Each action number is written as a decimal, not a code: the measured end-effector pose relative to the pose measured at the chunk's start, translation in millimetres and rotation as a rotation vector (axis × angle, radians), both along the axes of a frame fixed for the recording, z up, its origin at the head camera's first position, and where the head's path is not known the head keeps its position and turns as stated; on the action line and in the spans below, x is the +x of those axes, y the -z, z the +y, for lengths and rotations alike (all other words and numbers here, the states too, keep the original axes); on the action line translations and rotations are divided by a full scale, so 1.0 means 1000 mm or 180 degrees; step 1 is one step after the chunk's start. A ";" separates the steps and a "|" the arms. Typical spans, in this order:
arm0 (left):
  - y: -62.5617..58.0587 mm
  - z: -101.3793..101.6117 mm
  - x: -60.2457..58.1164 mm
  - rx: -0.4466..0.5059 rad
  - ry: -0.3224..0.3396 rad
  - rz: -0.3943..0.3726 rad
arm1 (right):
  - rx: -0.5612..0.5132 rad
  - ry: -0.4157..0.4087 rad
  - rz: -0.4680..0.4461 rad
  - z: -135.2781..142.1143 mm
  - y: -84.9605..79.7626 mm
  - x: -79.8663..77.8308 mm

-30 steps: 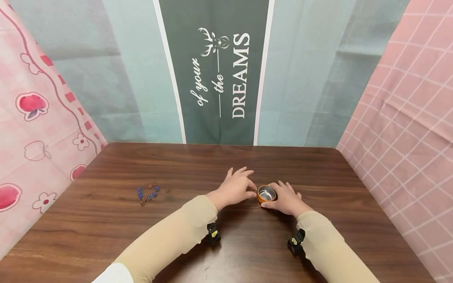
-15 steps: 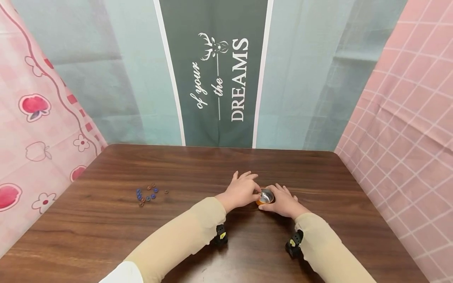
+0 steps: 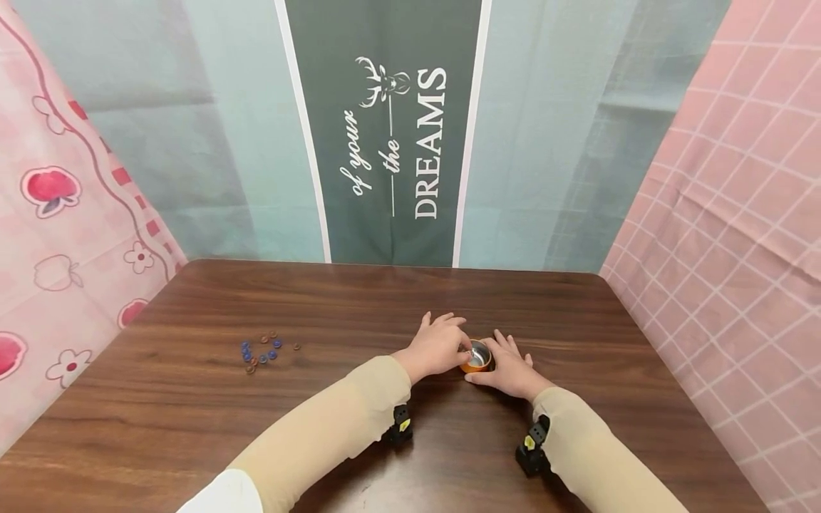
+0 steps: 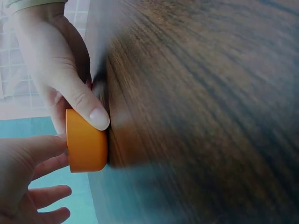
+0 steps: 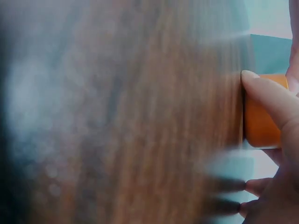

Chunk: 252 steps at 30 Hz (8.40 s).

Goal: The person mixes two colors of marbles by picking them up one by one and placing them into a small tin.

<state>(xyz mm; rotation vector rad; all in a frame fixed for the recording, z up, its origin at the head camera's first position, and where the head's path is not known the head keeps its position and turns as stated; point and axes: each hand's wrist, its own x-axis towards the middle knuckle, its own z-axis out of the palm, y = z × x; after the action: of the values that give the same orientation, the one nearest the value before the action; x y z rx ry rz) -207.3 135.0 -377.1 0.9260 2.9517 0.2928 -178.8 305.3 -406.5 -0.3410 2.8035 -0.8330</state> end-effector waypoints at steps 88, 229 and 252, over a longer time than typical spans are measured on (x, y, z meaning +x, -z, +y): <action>-0.006 -0.320 0.040 -0.0193 -0.0742 0.0629 | 0.0007 -0.0042 0.0297 -0.013 -0.019 -0.004; -0.029 -0.236 0.012 0.0484 -0.0502 0.0570 | 0.0152 -0.0040 0.0128 -0.018 -0.021 -0.009; -0.028 -0.235 0.014 0.0497 -0.0400 0.0589 | -0.0627 0.0132 -0.0628 0.004 -0.022 -0.004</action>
<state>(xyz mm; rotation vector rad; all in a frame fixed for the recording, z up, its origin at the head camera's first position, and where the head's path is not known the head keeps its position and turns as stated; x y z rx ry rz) -193.0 -100.5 -349.6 0.8251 3.2034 0.4729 -183.0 309.1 -384.9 -0.2168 2.5613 -1.0923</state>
